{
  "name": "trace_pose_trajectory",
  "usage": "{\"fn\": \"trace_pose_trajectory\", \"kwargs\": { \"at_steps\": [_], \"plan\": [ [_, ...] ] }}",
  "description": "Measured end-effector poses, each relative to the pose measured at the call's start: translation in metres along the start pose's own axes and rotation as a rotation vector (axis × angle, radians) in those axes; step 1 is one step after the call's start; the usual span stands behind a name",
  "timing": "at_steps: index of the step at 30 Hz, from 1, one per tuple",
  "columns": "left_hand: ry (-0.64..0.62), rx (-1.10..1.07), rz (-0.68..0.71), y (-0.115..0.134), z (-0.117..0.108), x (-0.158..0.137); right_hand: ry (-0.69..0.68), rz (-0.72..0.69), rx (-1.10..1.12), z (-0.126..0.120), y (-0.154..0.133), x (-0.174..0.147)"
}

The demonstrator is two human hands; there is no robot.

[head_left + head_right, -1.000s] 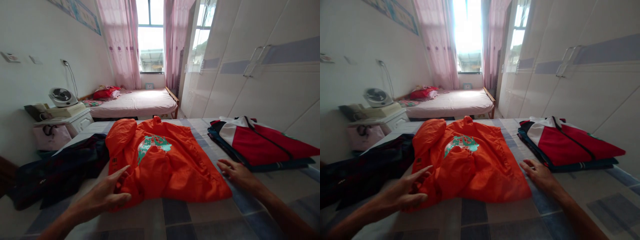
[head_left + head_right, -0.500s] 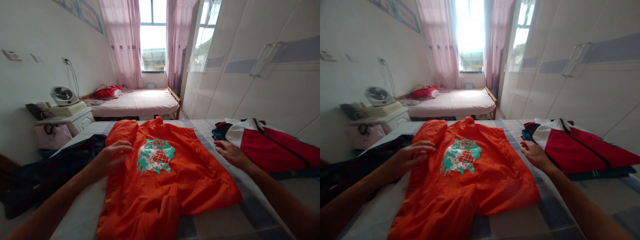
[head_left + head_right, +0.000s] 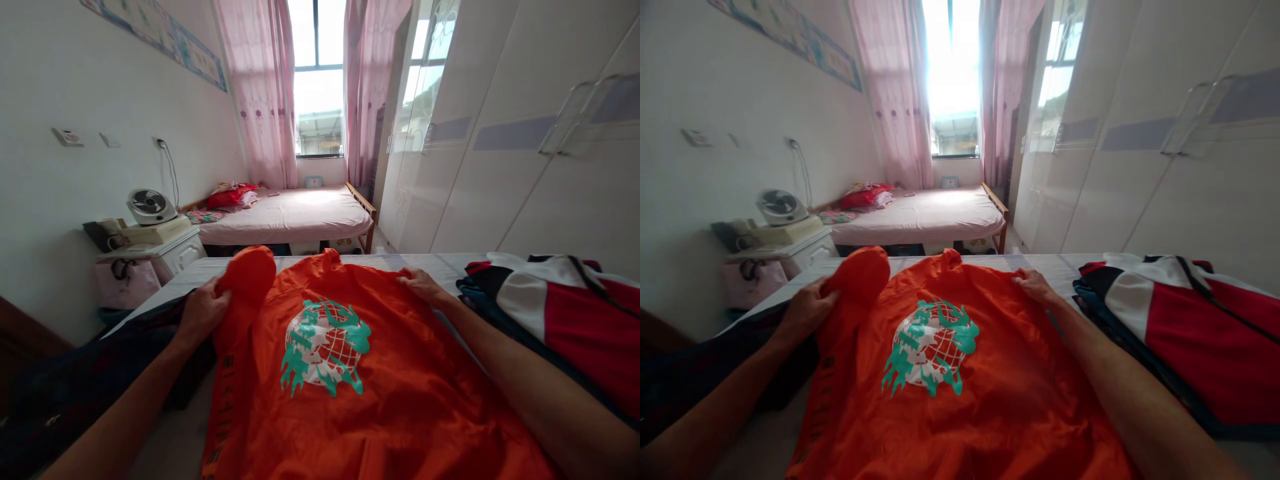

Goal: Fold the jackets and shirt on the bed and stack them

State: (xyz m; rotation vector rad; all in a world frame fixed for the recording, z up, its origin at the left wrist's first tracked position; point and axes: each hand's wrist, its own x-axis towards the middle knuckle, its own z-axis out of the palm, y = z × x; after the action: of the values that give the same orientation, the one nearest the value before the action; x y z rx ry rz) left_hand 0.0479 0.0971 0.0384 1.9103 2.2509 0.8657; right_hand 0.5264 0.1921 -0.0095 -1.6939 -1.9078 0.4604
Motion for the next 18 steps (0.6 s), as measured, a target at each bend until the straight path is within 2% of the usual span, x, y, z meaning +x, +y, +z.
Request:
{"fn": "trace_pose_trajectory", "kwargs": {
  "at_steps": [3, 7, 9, 11, 13, 15, 16, 18],
  "plan": [
    [0.131, 0.153, -0.1, -0.02, -0.018, -0.003, 0.076, 0.032, -0.046, -0.015, 0.01, 0.009],
    [0.107, 0.224, -0.178, -0.049, -0.02, -0.009, 0.11, 0.154, -0.231, -0.023, 0.024, 0.021],
    [0.111, 0.238, -0.211, -0.054, -0.018, -0.014, 0.111, 0.177, -0.269, -0.02, 0.025, 0.024],
    [0.169, 0.279, -0.198, -0.051, -0.018, -0.021, 0.12, 0.196, -0.302, -0.017, 0.021, 0.024],
    [0.273, 0.34, -0.059, -0.041, -0.019, -0.029, 0.137, 0.215, -0.326, -0.015, 0.014, 0.022],
    [0.36, 0.354, 0.2, -0.031, -0.019, -0.042, 0.163, 0.232, -0.352, -0.013, 0.003, 0.015],
    [0.35, 0.335, 0.356, -0.026, -0.017, -0.05, 0.183, 0.215, -0.368, -0.012, -0.003, 0.008],
    [0.211, 0.28, 0.646, -0.022, -0.011, -0.069, 0.225, 0.1, -0.398, -0.008, -0.013, -0.009]
  ]
}}
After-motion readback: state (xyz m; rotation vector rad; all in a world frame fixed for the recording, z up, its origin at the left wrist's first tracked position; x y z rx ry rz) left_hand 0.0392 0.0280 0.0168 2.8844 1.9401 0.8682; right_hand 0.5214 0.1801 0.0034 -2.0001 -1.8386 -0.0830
